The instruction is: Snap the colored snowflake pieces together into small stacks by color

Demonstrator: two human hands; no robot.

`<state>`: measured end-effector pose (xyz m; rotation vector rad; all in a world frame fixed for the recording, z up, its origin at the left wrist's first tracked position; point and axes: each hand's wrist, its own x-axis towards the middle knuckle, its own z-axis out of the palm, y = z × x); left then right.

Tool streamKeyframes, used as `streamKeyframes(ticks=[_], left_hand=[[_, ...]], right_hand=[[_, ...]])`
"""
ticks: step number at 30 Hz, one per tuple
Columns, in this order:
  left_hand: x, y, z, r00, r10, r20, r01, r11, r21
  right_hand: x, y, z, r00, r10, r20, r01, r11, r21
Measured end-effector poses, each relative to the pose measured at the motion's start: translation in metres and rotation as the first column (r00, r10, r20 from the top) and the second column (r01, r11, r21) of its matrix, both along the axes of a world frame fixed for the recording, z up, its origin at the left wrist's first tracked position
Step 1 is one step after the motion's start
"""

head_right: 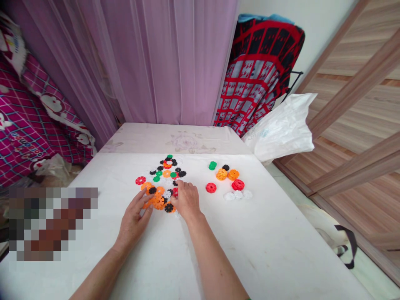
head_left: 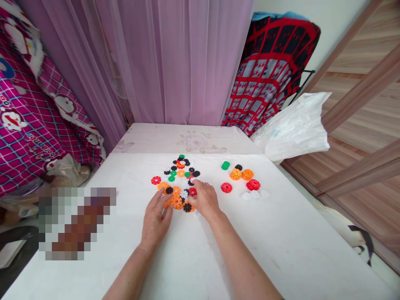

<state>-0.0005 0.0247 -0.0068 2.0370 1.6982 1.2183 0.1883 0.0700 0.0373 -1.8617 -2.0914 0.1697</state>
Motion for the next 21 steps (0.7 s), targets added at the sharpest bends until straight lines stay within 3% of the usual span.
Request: streamKeyframes(ticks=[3,6,10,16,21], left_hand=[[-0.001,0.0,0.0,1.0,-0.001,0.003,0.001,1.0,-0.002],[-0.002,-0.001,0.001,1.0,-0.002,0.002,0.002,1.0,0.0],[-0.002,-0.001,0.002,1.0,-0.012,-0.002,0.012,1.0,0.004],[-0.002,-0.001,0.003,1.0,-0.017,0.012,0.017,1.0,-0.001],[-0.002,-0.001,0.003,1.0,-0.005,0.003,0.005,1.0,-0.002]], right_hand=[[0.026,0.006,0.006,0.993,-0.089,-0.083,0.094,0.994,0.059],[0.067,0.011,0.017,0.955,-0.257,-0.146,0.269,0.961,0.071],[0.109,0.009,0.025,0.908,-0.409,-0.091,0.414,0.909,0.047],[0.117,0.006,0.023,0.913,-0.408,0.014,0.408,0.91,-0.079],[0.11,0.008,0.022,0.922,-0.385,0.052,0.388,0.917,-0.094]])
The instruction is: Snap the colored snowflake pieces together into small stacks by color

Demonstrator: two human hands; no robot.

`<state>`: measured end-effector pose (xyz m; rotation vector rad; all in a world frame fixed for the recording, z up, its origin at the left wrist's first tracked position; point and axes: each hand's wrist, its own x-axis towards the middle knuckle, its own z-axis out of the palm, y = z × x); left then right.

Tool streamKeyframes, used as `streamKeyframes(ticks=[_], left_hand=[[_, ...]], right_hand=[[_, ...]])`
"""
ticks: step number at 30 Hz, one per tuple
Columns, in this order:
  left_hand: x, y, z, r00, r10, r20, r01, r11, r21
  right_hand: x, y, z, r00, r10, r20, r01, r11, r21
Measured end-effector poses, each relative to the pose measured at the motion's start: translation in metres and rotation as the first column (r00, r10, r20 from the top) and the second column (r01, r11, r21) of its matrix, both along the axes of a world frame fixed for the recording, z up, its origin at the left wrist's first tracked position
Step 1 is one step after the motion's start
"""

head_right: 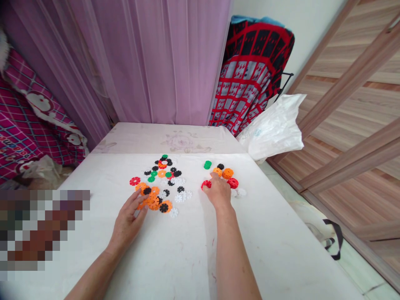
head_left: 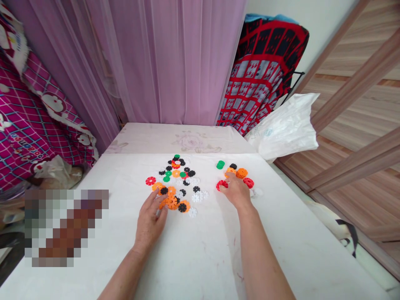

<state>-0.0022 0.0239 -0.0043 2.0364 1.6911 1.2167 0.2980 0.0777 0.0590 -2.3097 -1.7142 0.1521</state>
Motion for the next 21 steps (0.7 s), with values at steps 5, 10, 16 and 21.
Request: streamKeyframes(ticks=[5,10,16,21], left_hand=[[0.0,0.0,-0.001,1.0,-0.004,-0.003,0.004,1.0,0.013],[0.001,0.0,-0.001,1.0,-0.001,0.025,0.001,1.0,0.005],[0.003,0.001,0.002,0.988,0.047,0.148,-0.042,0.998,-0.041],[0.002,0.006,0.003,0.952,0.128,0.28,-0.113,0.991,-0.071]], right_hand=[[-0.002,0.0,0.003,1.0,-0.001,0.008,0.002,0.998,-0.057],[0.004,-0.001,0.006,0.995,0.025,-0.093,-0.019,0.998,0.061],[-0.019,0.001,0.004,0.979,0.114,-0.168,-0.087,0.983,0.162],[-0.069,0.018,-0.002,0.922,0.355,-0.152,-0.34,0.933,0.118]])
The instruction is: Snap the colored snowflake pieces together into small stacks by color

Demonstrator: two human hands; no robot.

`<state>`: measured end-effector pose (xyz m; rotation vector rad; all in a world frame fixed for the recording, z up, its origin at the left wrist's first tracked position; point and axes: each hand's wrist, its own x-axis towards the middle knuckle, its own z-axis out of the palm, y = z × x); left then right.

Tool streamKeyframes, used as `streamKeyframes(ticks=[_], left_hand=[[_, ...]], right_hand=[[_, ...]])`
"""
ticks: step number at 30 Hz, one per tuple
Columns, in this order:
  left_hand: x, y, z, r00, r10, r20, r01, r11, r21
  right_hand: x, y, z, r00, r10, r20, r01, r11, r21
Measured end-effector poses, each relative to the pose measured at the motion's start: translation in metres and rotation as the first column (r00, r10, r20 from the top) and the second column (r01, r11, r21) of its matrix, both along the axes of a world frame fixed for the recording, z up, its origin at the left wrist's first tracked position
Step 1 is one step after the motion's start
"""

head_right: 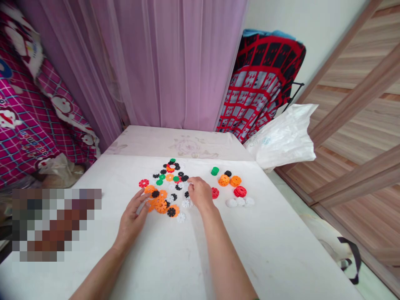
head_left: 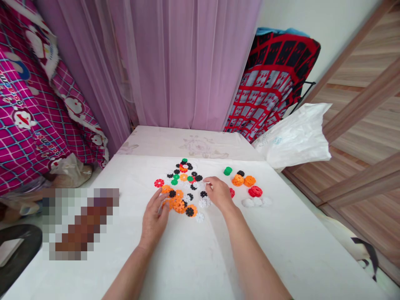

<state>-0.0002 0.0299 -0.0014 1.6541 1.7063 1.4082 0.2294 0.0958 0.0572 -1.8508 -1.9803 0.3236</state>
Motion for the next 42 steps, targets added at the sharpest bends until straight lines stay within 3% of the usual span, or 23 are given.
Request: streamKeyframes(ticks=[7,14,18,24,29,35,39,42], left_hand=[[-0.002,0.004,-0.005,1.0,-0.014,0.017,0.013,1.0,0.015],[0.001,0.002,-0.006,1.0,-0.02,0.018,0.02,1.0,0.011],[0.002,0.001,-0.006,0.999,-0.04,0.011,0.04,0.999,-0.006],[0.001,0.002,-0.006,0.999,-0.038,0.004,0.038,0.999,-0.011],[0.001,0.002,-0.005,0.999,-0.029,0.02,0.029,1.0,0.0],[0.001,0.001,-0.003,0.999,-0.026,0.025,0.027,1.0,-0.004],[0.001,0.001,-0.003,1.0,-0.024,0.019,0.024,1.0,-0.002],[0.0,0.001,-0.003,0.999,-0.032,0.002,0.032,0.999,-0.007]], right_hand=[[-0.049,0.031,-0.013,0.961,0.234,0.148,-0.237,0.971,0.008],[-0.045,-0.004,-0.026,0.943,0.293,0.159,-0.301,0.953,0.026],[-0.029,-0.017,-0.021,0.959,0.236,0.157,-0.242,0.97,0.014],[-0.037,0.003,-0.001,0.964,0.092,0.249,-0.081,0.995,-0.055],[-0.051,0.021,-0.002,0.955,0.094,0.282,-0.055,0.988,-0.145],[-0.052,0.023,-0.003,0.969,0.035,0.245,-0.005,0.993,-0.122],[-0.033,0.016,0.0,0.991,-0.021,0.133,0.033,0.996,-0.084],[0.001,0.007,0.004,0.991,-0.118,0.069,0.12,0.993,-0.018]])
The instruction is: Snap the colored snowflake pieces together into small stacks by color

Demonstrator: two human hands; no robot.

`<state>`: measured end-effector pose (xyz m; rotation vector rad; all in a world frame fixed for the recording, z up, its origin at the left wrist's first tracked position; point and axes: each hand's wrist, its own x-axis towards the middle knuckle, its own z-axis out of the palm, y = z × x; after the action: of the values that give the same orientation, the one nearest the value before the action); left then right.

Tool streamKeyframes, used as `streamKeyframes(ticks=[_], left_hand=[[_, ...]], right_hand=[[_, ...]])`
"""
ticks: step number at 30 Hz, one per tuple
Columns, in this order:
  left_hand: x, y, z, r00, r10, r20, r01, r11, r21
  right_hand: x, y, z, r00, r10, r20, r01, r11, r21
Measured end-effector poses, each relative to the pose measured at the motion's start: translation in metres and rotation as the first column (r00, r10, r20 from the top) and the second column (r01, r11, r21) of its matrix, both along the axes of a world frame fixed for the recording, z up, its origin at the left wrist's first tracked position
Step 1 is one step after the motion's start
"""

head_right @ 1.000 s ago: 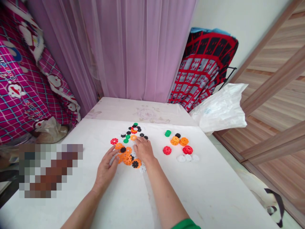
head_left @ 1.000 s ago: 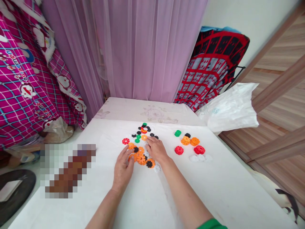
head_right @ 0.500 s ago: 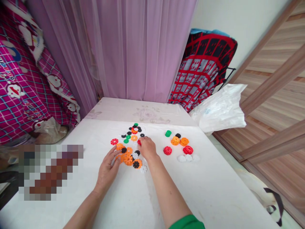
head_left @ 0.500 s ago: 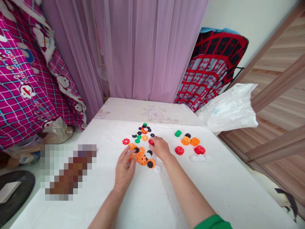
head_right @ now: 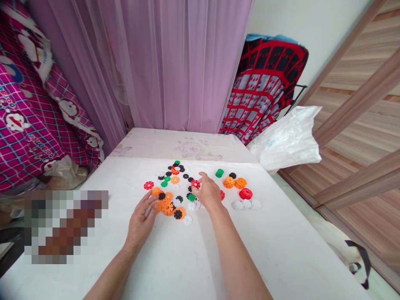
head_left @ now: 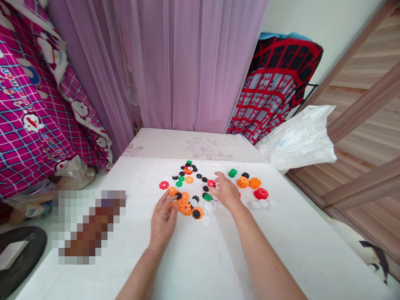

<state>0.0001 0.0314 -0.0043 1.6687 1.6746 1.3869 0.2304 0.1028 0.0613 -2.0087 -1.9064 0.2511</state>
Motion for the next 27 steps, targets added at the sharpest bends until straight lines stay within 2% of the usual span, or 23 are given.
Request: streamKeyframes(ticks=[2,5,9,18,23,27], left_hand=[[0.0,0.0,0.0,1.0,-0.004,-0.012,0.003,1.0,-0.005],[-0.001,0.0,0.001,1.0,-0.003,-0.021,0.003,1.0,-0.006],[-0.001,0.0,0.001,1.0,-0.014,-0.002,0.014,0.999,-0.029],[0.0,-0.002,0.006,0.999,-0.016,0.044,0.019,0.998,-0.063],[0.0,-0.002,0.006,0.999,0.0,0.033,0.001,0.999,-0.052],[0.0,-0.002,0.004,1.0,0.003,0.026,-0.002,0.999,-0.032]], right_hand=[[0.029,-0.005,0.003,0.998,-0.064,-0.006,0.064,0.998,0.02],[0.071,-0.012,0.007,0.984,-0.177,-0.001,0.176,0.984,-0.017],[0.099,-0.018,0.008,0.977,-0.205,0.064,0.207,0.978,-0.027],[0.082,-0.027,0.004,0.986,-0.109,0.13,0.121,0.989,-0.089],[0.08,-0.027,0.01,0.983,-0.068,0.17,0.087,0.991,-0.106],[0.072,-0.016,0.02,0.972,-0.021,0.232,0.034,0.998,-0.051]])
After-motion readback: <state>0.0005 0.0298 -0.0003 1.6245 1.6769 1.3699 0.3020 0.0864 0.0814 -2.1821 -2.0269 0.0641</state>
